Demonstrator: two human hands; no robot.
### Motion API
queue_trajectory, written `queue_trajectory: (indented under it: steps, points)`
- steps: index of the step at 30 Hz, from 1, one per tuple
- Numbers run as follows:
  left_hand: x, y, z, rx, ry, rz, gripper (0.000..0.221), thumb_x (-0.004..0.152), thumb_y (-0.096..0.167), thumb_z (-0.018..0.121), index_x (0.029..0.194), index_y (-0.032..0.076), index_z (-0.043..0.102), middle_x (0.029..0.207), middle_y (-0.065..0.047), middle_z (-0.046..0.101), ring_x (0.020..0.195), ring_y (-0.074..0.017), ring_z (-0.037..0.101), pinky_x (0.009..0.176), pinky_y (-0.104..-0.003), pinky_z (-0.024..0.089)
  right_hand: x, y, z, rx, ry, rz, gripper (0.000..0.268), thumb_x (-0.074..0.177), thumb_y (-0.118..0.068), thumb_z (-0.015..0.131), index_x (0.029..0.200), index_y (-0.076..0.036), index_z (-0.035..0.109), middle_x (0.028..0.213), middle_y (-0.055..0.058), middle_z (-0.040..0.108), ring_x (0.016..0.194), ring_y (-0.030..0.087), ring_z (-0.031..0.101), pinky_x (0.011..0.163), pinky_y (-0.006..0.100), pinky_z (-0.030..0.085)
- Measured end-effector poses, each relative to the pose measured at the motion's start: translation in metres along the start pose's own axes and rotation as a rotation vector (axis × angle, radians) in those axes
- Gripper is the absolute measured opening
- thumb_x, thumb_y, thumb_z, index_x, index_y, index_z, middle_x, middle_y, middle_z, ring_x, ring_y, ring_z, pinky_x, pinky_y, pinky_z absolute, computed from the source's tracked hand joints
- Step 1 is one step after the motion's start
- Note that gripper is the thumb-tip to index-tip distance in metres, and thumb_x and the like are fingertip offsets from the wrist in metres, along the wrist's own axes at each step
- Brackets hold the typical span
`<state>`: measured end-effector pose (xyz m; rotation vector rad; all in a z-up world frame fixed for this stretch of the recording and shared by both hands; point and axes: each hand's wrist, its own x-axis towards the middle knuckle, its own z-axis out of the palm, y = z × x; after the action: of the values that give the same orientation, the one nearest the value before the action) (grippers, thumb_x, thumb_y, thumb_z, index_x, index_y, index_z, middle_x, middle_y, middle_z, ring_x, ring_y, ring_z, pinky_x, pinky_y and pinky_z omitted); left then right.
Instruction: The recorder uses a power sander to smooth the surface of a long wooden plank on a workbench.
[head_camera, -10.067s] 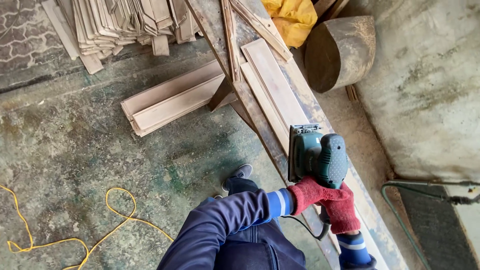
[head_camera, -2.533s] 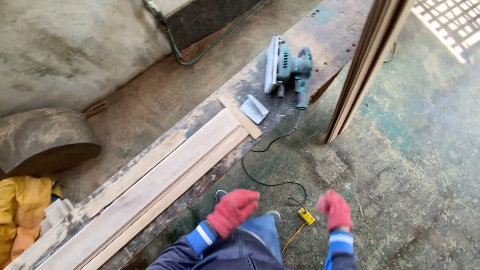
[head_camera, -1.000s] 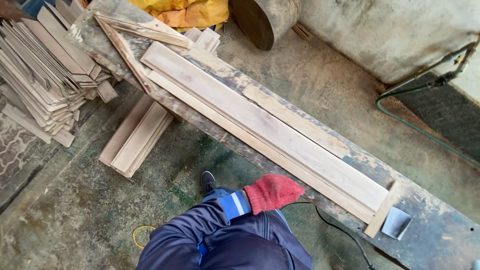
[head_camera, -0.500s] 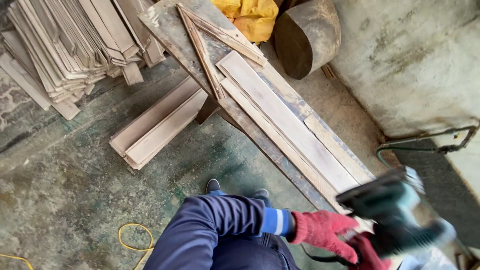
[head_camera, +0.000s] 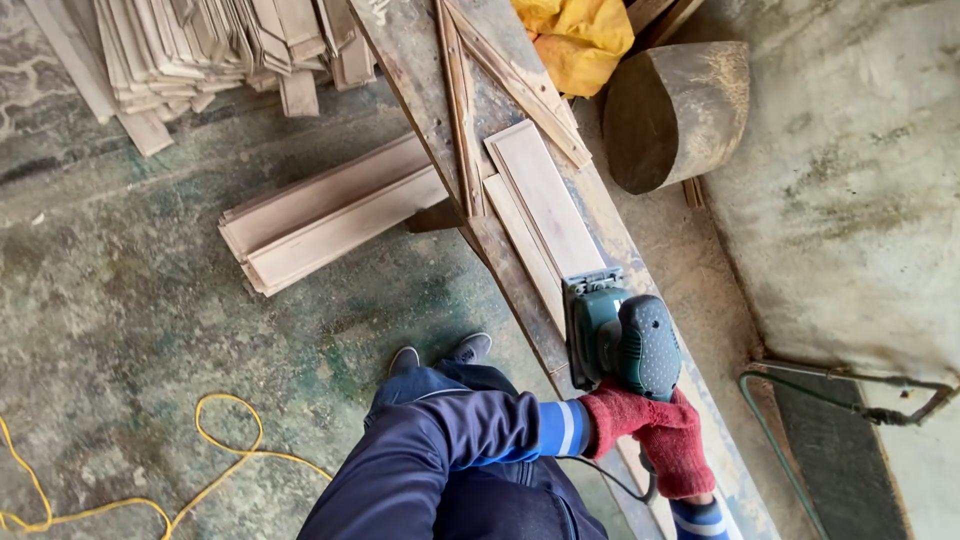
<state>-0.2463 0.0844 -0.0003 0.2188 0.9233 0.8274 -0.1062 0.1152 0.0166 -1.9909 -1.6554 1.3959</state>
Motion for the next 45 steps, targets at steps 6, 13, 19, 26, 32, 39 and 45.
queue_trajectory:
  steps: [6, 13, 19, 26, 32, 39, 45]
  points:
    - [0.023, 0.034, 0.004, -0.129, -0.006, 0.09, 0.102, 0.055, 0.052, 0.081, 0.134, -0.008, 0.056, 0.13, -0.016, 0.065, 0.115, -0.0223, 0.064, 0.097, -0.028, 0.056, 0.047, -0.037, -0.027, -0.326, -0.108, -0.166, 0.066, 0.064, 0.001, 0.089, 0.126, -0.006, 0.066, 0.094, 0.012, 0.077, 0.071, 0.02, 0.064, 0.061, 0.032, 0.048]
    - [0.067, 0.04, -0.015, -0.345, -0.021, 0.052, 0.082, 0.062, 0.041, 0.086, 0.128, -0.002, 0.064, 0.121, -0.013, 0.07, 0.104, -0.0218, 0.069, 0.086, -0.027, 0.061, 0.092, -0.055, -0.017, -0.363, -0.211, -0.063, 0.075, 0.06, 0.0, 0.093, 0.131, -0.007, 0.068, 0.114, 0.01, 0.08, 0.101, 0.019, 0.072, 0.091, 0.032, 0.057]
    - [0.089, 0.056, -0.04, -0.371, -0.031, 0.001, 0.088, 0.062, 0.039, 0.086, 0.134, -0.004, 0.058, 0.126, -0.015, 0.067, 0.109, -0.0224, 0.067, 0.092, -0.028, 0.059, 0.135, -0.04, -0.004, -0.565, -0.249, -0.254, 0.078, 0.059, -0.014, 0.094, 0.132, -0.008, 0.064, 0.116, 0.006, 0.078, 0.1, 0.018, 0.072, 0.092, 0.032, 0.057]
    - [0.097, 0.08, -0.065, -0.428, -0.007, -0.025, 0.082, 0.064, 0.034, 0.089, 0.13, -0.004, 0.06, 0.12, -0.017, 0.069, 0.103, -0.025, 0.069, 0.085, -0.028, 0.061, 0.153, -0.055, 0.013, -0.57, -0.235, -0.238, 0.092, 0.051, -0.014, 0.098, 0.137, -0.009, 0.063, 0.119, 0.008, 0.078, 0.1, 0.021, 0.073, 0.091, 0.034, 0.058]
    - [0.105, 0.119, -0.092, -0.482, 0.11, -0.085, 0.104, 0.054, 0.026, 0.099, 0.14, -0.008, 0.051, 0.119, -0.026, 0.068, 0.101, -0.0385, 0.07, 0.081, -0.035, 0.065, 0.159, -0.114, 0.046, -0.53, -0.223, -0.202, 0.076, 0.061, -0.017, 0.094, 0.131, -0.011, 0.065, 0.118, 0.006, 0.078, 0.104, 0.02, 0.072, 0.092, 0.034, 0.056]
    - [0.119, 0.16, -0.133, -0.606, 0.196, -0.144, 0.117, 0.052, 0.018, 0.104, 0.149, -0.001, 0.042, 0.118, -0.029, 0.068, 0.093, -0.0462, 0.073, 0.073, -0.046, 0.069, 0.167, -0.214, 0.102, -0.482, -0.149, 0.008, 0.056, 0.065, -0.024, 0.088, 0.116, -0.007, 0.071, 0.098, 0.022, 0.076, 0.106, 0.045, 0.07, 0.093, 0.058, 0.054]
    - [0.117, 0.203, -0.175, -0.636, 0.251, -0.102, 0.119, 0.053, 0.015, 0.103, 0.15, -0.006, 0.038, 0.118, -0.036, 0.065, 0.093, -0.0512, 0.071, 0.07, -0.05, 0.069, 0.194, -0.259, 0.135, -0.497, -0.179, -0.048, 0.053, 0.067, -0.024, 0.082, 0.117, -0.011, 0.072, 0.099, 0.019, 0.076, 0.107, 0.042, 0.07, 0.093, 0.057, 0.054]
